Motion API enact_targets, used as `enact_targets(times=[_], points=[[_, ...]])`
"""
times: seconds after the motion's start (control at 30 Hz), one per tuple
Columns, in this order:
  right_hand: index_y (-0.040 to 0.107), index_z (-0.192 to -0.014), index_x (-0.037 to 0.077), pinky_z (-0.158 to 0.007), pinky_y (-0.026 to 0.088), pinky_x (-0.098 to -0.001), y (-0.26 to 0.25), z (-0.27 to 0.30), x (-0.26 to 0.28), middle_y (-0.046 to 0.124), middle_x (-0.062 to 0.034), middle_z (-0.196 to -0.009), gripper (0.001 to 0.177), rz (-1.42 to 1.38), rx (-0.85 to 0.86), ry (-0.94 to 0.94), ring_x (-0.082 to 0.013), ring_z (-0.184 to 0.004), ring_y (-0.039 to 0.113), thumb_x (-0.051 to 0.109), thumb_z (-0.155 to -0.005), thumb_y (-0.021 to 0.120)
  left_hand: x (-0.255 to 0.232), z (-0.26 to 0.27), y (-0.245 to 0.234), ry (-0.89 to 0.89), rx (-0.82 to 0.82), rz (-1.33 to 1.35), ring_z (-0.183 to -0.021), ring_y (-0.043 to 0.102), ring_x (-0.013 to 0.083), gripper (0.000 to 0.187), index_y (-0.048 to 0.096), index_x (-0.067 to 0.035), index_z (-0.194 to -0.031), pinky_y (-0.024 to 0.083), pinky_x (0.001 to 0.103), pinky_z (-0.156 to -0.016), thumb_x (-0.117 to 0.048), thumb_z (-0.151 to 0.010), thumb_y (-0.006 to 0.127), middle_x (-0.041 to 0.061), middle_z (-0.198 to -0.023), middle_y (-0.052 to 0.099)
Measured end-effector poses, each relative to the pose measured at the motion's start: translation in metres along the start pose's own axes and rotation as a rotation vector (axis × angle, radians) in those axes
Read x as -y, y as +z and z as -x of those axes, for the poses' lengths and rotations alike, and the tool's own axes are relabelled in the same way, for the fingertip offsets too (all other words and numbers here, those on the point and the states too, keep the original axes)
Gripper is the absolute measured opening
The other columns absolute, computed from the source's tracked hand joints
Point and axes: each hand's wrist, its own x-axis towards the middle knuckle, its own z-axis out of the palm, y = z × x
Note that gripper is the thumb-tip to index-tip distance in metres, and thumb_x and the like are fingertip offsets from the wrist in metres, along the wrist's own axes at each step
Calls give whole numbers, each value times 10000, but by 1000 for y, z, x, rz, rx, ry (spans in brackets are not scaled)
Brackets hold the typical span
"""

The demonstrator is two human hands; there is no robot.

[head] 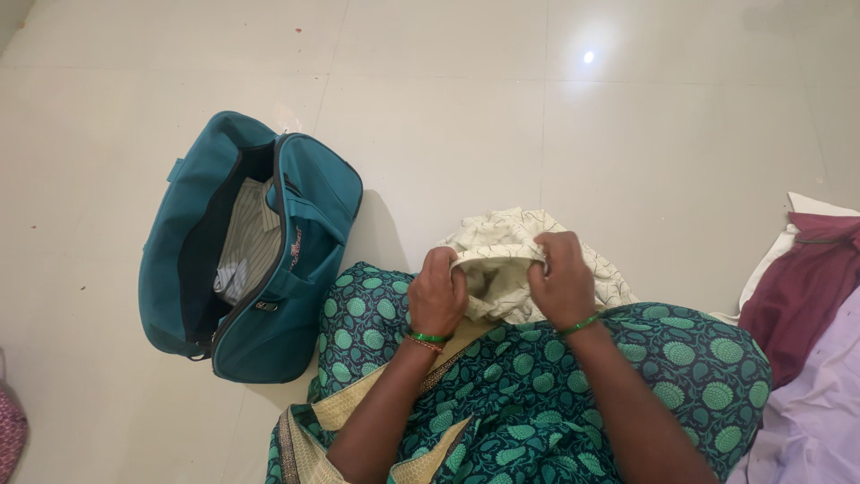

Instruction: The person picks up a patterned shirt from the floor, buttons it by hand, and lays it flat to begin folding it next to a blue travel bag.

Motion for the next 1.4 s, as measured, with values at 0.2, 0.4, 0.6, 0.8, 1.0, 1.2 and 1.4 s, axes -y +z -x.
enact_targets(times=[0.2, 0.4, 0.6, 0.8, 1.0, 1.2, 1.4], points=[[536, -1267, 58, -532, 519, -268, 7, -2, -3, 534, -146, -1177, 472, 55, 223, 293, -194, -648, 594, 3, -816, 663, 7, -8, -2, 131, -137, 29, -508, 501, 119, 138, 529, -63, -1037, 417, 258, -424, 6, -924, 567, 63, -846, 603], [520, -1261, 54, -498, 569, -271, -3, 28, 46, 535, -187, -1254, 383, -360, 370, 479, -207, -830, 712, -20, -886, 547, 25, -19, -13, -637, 180, 230, -541, 502, 162, 364, 652, -129, -1313, 433, 317, -472, -52, -1038, 426, 162, -755, 648], [546, -1406, 193, -753, 581, -256, -6, 73, 46, 505, -84, -1454, 551, -202, 742, 317, -140, -929, 722, 124, -871, 656, 34, -22, -40, -374, -122, 699, -1020, 652, 97, 418, 647, -42, -1319, 516, 218, -904, 30, -961, 443, 83, -1233, 705], [630, -1284, 194, -987, 571, -365, 6, 34, -7, 578, -56, -1396, 397, 106, 429, 345, -212, -1022, 693, 161, -893, 685, 29, -30, -56, -358, -81, 815, -942, 627, 78, 389, 648, -46, -1348, 508, 207, -834, 20, -1008, 470, 62, -1212, 712], [778, -1020, 182, -1120, 430, -432, 49, 2, -28, 682, -55, -1249, 244, 97, 293, 4, -282, -1239, 548, 71, -836, 663, 17, -44, -72, -403, -80, 797, -841, 642, 59, 447, 677, -71, -1317, 548, 209, -720, 2, -937, 453, 37, -1198, 717], [693, -1174, 66, -705, 586, -299, -60, -98, 14, 741, -78, -965, 203, -255, 60, 0, -111, -829, 696, 166, -1019, 607, 20, -81, -115, -584, -33, 1045, -557, 591, 95, 323, 676, -46, -1224, 526, 245, -467, -24, -955, 498, 68, -809, 699], [767, -1136, 59, -701, 588, -298, -193, -158, 136, 746, -110, -967, 185, 107, 0, -486, -169, -776, 702, 218, -1113, 675, -19, -95, -151, -271, 158, 1545, -946, 681, 159, 418, 574, 5, -1320, 615, 306, -800, 4, -903, 599, 106, -1145, 685]])
